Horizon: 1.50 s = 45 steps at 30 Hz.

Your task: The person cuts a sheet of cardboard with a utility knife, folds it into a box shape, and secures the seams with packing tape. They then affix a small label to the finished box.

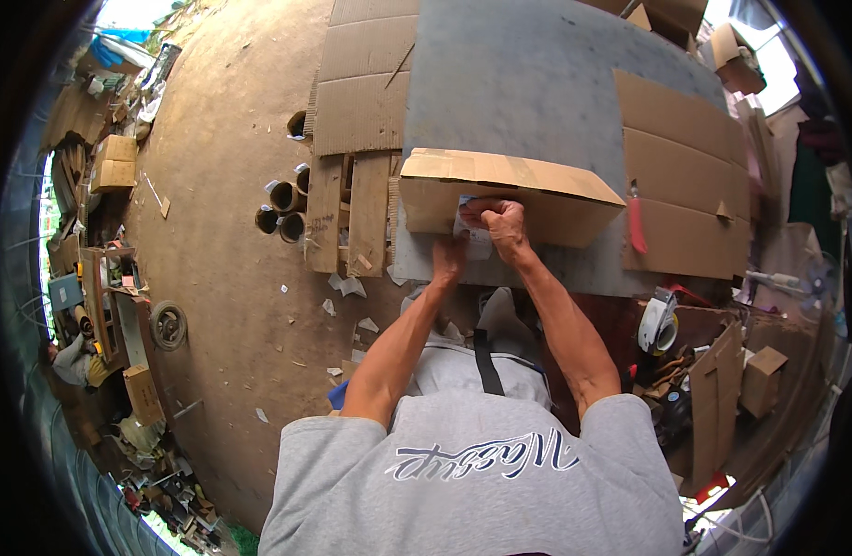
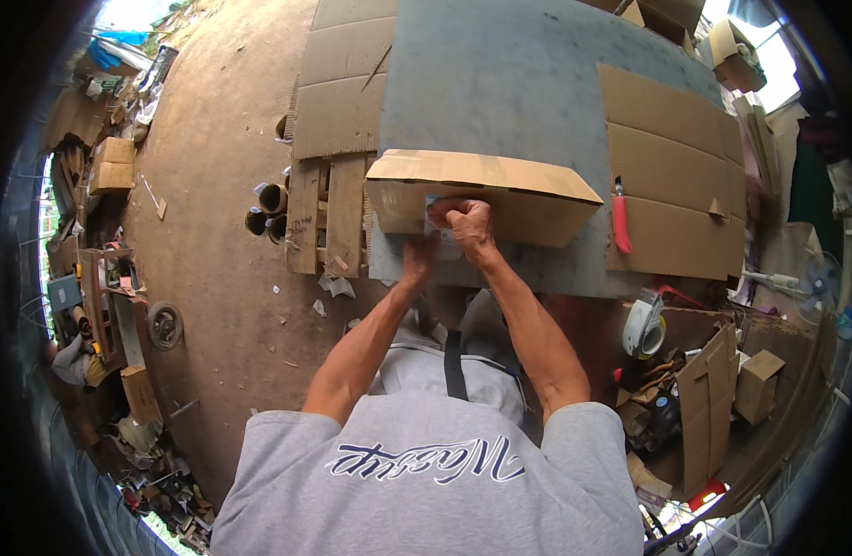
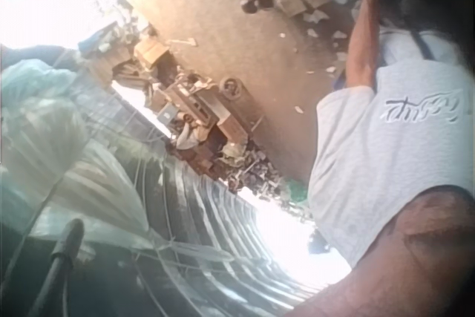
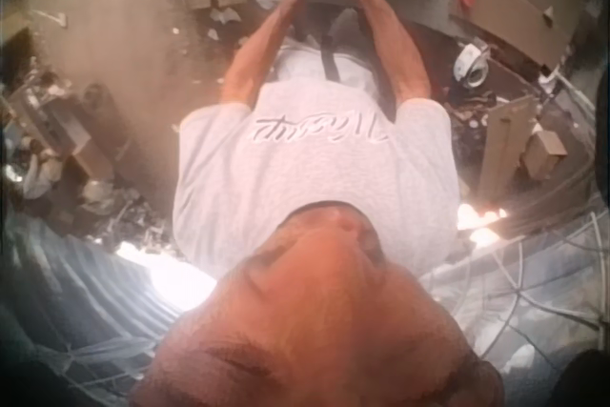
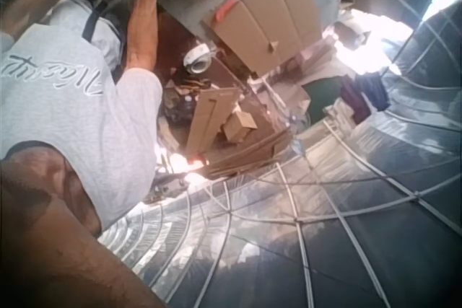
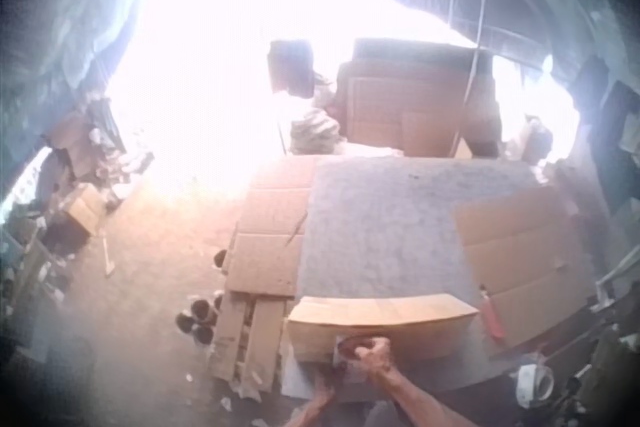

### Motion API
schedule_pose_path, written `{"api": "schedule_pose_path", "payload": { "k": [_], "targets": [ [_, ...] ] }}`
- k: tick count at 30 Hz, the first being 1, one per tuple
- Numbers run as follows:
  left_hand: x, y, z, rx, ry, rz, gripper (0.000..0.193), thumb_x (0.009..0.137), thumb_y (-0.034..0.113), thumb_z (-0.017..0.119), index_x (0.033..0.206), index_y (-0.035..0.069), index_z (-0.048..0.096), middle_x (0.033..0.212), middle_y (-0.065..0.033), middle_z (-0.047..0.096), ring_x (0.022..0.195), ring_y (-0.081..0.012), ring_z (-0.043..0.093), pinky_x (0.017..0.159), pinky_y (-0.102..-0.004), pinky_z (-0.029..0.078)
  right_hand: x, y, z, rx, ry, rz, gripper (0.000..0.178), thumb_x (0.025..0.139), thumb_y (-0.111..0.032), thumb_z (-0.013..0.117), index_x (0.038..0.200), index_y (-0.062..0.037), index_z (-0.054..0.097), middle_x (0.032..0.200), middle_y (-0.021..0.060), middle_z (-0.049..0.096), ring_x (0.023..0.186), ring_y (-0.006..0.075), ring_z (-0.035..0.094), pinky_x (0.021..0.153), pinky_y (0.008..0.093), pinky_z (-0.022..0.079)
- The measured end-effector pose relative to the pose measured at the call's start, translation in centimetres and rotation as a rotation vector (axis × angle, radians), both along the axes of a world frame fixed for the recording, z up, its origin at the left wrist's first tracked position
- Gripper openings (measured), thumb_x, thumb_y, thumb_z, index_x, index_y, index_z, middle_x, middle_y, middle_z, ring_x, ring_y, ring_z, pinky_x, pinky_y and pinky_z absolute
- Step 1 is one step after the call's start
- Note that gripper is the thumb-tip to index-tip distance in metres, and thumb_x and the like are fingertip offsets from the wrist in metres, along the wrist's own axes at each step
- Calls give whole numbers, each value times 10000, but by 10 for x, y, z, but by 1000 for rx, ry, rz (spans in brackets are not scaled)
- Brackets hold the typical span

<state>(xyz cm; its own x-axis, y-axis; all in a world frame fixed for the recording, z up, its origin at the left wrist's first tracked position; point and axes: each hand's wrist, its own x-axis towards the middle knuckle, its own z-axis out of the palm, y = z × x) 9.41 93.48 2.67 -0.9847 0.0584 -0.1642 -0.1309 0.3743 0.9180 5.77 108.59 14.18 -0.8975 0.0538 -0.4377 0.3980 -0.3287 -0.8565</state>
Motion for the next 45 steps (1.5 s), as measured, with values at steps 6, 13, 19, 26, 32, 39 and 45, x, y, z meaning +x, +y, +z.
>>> {"api": "schedule_pose_path", "payload": {
  "k": [6,13,19,26,32,39,45],
  "targets": [
    [21,0,-6,-117,75,22,488,1003,378,656,780,-55,670,644,-252,584,576,-335,592,585,-492,447,10,-6,-44,-299,-281,-69,304,860,20,518,1085,113,699,1112,237,749,1041,354,737,983,446,619],
    [89,-93,-18,-622,-184,-463,350,906,331,694,800,2,747,806,-245,713,799,-407,734,723,-499,578,26,-15,-106,-453,-380,-107,313,891,-11,549,1163,73,679,1146,193,724,1095,311,719,940,428,628],
    [71,-189,32,-1006,-495,-382,451,914,464,719,1021,30,782,1092,-262,754,1025,-425,744,873,-493,602,53,-5,-122,-79,-378,166,223,899,-28,561,1031,4,737,1015,127,758,923,246,740,852,374,625],
    [-37,-87,173,-664,615,-491,443,777,54,826,1184,53,650,1175,-158,666,1098,-382,634,943,-458,538,41,16,-92,49,-8,211,197,871,-42,576,951,-6,752,895,92,752,826,189,702,782,336,588],
    [-144,44,193,-646,653,-768,673,717,176,904,1332,104,640,1177,-133,696,1111,-360,663,950,-470,546,0,-17,-73,649,276,155,181,816,-229,767,822,-47,770,985,116,754,946,245,711,859,396,563],
    [-152,52,168,-701,655,-807,524,768,364,892,1203,120,731,1031,-108,717,998,-336,697,856,-462,561,10,-19,-148,886,53,370,328,776,-404,800,870,-89,783,950,144,745,955,274,725,856,432,573],
    [-162,58,161,-628,708,-863,288,898,331,784,1058,103,709,954,-114,719,947,-373,692,795,-497,552,67,-1,-181,1009,203,-145,176,876,-248,746,853,-74,763,860,121,767,826,213,732,732,392,578]
  ]
}}
